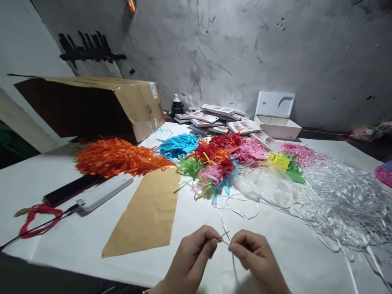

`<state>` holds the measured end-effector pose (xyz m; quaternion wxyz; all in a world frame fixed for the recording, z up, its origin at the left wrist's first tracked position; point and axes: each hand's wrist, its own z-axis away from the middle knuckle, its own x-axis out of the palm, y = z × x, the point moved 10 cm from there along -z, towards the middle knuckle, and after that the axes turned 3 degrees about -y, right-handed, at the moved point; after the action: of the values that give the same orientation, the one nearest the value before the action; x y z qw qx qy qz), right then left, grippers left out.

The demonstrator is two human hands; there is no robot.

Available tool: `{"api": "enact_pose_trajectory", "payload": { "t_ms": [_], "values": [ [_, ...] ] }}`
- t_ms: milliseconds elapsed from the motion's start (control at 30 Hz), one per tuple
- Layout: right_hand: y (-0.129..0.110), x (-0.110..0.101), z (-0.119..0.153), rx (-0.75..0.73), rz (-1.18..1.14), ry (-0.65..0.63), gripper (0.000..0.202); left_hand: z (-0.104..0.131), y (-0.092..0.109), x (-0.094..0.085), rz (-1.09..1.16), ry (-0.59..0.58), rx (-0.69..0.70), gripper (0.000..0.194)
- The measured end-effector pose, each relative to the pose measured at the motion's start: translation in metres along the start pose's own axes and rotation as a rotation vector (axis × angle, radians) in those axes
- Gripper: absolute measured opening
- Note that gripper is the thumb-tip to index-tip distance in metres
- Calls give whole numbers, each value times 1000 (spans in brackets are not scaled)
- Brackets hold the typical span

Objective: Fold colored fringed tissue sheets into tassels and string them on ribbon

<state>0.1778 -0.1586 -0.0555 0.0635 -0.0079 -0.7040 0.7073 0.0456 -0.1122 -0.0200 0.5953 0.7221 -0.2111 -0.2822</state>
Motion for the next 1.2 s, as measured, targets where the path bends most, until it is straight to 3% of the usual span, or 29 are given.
{"api": "enact_pose_trajectory", "payload": {
  "t_ms": [67, 133, 233, 300, 367, 433, 533, 633, 767, 900, 1000, 1100, 1200],
  "values": [
    [31, 15, 1, 79, -161, -1, 44, -3, -8, 3, 107, 46, -37, 40],
    [50, 25, 0, 118, -235, 1, 51, -6, -20, 19, 327, -21, -142, 41],
    [53, 17, 1, 89, -203, 62, 50, -5, -31, 44, 684, -137, -319, 46],
    [32, -6, 6, -47, -24, 182, 38, -6, -30, 46, 720, -151, -326, 48],
    [-3, -23, 19, -250, 263, 305, 26, -6, -26, 44, 603, -160, -277, 46],
    [-32, -20, 32, -426, 483, 315, 28, -5, -22, 46, 449, -193, -234, 46],
    [-50, -9, 43, -488, 503, 257, 16, -1, -17, 60, 301, -327, -225, 48],
    [-58, -23, 52, -487, 406, 419, 24, 1, -10, 65, 109, -439, -193, 46],
    [-64, -59, 66, -577, 221, 678, 15, -11, 0, 44, -250, -384, -53, 38],
    [-62, -77, 65, -629, -20, 737, 20, -25, 7, 21, -429, -256, 100, 25],
    [-61, -89, 63, -623, -205, 753, 23, -31, 6, 1, -528, -157, 119, 26],
    [-56, -119, 70, -533, -358, 851, 26, -38, -3, -38, -688, -12, 35, 27],
    [-59, -164, 98, -487, -392, 1025, 24, -43, -15, -87, -803, 129, -61, 29]
  ]
}}
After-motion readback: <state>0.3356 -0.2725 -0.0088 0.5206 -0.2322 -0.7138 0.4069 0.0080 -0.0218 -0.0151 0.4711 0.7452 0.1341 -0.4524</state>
